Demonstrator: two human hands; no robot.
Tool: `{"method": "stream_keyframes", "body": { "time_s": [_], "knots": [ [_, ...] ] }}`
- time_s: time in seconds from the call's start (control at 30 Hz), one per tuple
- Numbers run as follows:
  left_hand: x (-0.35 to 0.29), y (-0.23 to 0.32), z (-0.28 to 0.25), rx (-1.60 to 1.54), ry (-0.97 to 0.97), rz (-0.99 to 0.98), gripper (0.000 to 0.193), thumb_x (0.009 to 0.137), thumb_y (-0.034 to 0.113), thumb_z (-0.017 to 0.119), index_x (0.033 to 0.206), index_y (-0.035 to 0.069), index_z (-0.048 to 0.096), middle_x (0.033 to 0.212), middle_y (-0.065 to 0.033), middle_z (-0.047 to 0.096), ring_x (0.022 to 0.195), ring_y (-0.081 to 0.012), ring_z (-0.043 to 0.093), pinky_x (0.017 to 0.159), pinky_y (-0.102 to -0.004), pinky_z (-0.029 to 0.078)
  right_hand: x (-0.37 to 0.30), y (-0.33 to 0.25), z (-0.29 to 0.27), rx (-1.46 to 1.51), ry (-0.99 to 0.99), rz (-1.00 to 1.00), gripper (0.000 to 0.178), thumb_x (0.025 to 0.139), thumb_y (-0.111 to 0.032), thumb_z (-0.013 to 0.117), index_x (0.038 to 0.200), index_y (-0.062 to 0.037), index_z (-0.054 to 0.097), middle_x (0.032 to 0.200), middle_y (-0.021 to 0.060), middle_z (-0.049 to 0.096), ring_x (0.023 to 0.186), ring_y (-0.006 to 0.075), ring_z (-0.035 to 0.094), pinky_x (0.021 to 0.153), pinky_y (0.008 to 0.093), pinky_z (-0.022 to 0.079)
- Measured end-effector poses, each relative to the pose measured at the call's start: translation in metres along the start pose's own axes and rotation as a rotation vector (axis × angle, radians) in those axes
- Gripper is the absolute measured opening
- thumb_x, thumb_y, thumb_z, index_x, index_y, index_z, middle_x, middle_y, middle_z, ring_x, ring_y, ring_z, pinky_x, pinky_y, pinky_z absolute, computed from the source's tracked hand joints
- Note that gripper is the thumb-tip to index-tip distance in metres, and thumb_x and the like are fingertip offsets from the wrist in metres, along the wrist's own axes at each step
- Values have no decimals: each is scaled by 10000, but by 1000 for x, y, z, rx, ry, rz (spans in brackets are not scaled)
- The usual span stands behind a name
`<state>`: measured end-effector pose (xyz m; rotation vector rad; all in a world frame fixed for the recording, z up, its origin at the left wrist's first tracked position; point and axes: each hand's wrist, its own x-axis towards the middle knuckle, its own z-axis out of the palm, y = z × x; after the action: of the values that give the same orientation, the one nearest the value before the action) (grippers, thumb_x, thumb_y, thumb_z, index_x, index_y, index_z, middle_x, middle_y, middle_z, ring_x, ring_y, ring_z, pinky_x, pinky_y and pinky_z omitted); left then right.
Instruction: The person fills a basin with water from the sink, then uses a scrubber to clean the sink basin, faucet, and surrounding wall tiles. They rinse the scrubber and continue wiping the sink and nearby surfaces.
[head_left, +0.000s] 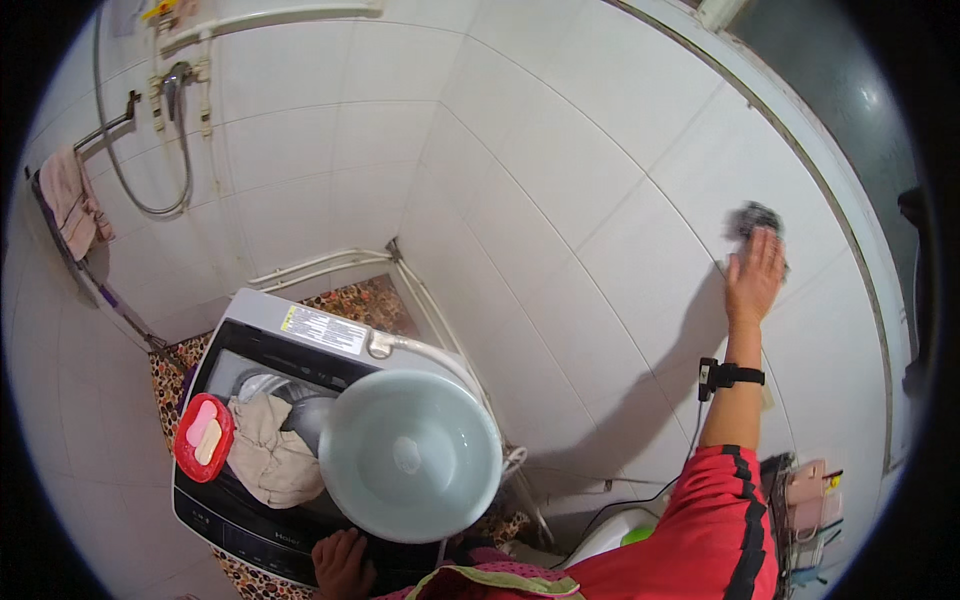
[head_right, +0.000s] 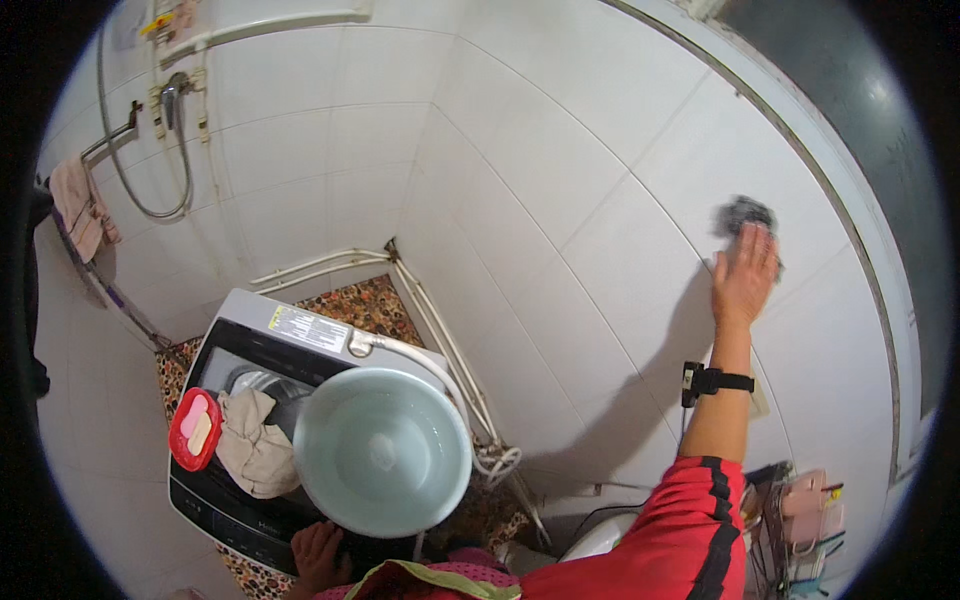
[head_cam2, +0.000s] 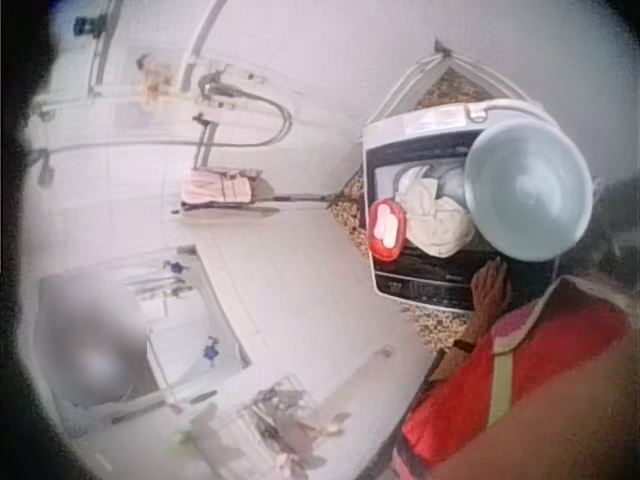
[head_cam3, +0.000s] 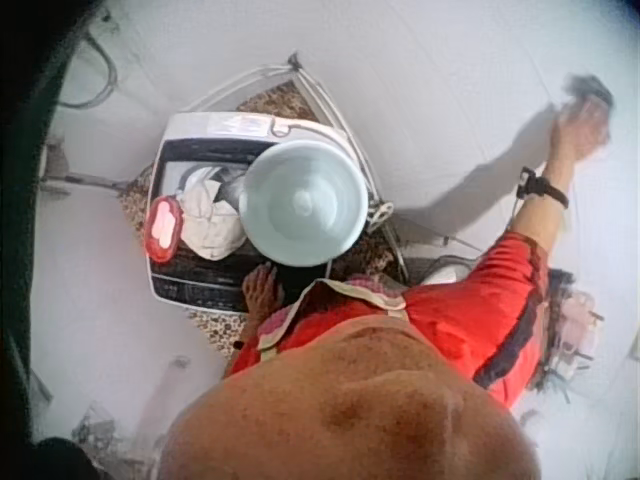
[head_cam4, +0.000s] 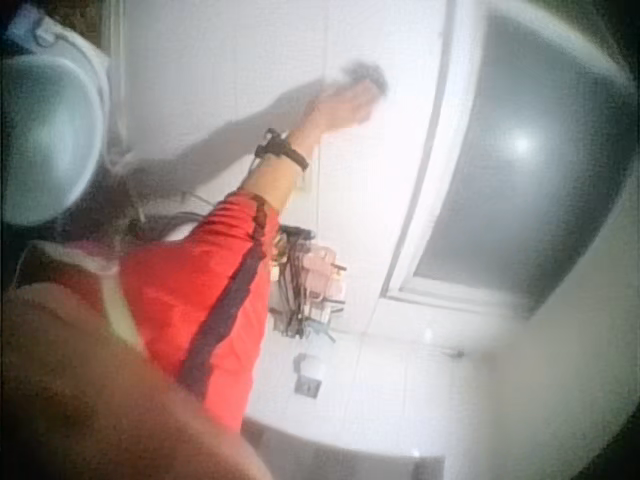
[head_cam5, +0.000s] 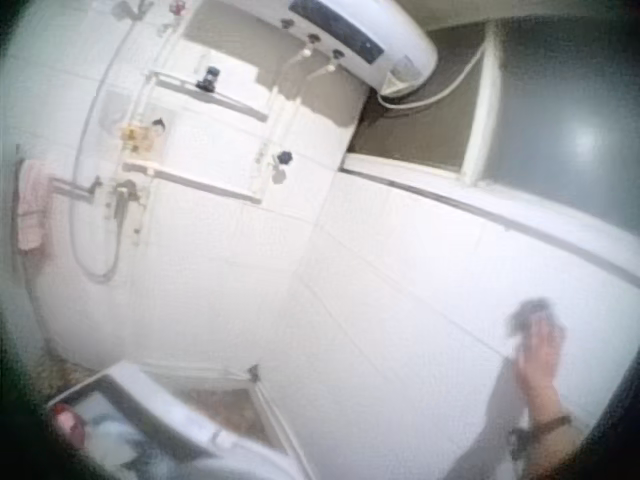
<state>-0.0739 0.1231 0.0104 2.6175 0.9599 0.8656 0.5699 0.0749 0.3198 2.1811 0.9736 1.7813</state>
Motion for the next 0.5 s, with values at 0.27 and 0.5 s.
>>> {"method": "stream_keyframes", "body": {
  "time_s": [0.27,0.5],
  "knots": [
    [-19,-27,16,-79,-236,-19,489,697,203,653,1152,35,598,1257,-142,547,1156,-331,486,975,-501,333,-270,-75,-36,207,-818,-151,749,786,-339,668,1430,-87,378,1507,93,321,1389,340,260,1146,476,206],
    [-23,-28,23,-106,-188,28,490,666,153,635,1129,1,578,1185,-188,555,1130,-377,489,953,-516,346,-178,-19,9,50,-170,145,662,828,-297,622,1418,-106,392,1471,134,364,1349,369,302,1112,473,251]
  ]
}}
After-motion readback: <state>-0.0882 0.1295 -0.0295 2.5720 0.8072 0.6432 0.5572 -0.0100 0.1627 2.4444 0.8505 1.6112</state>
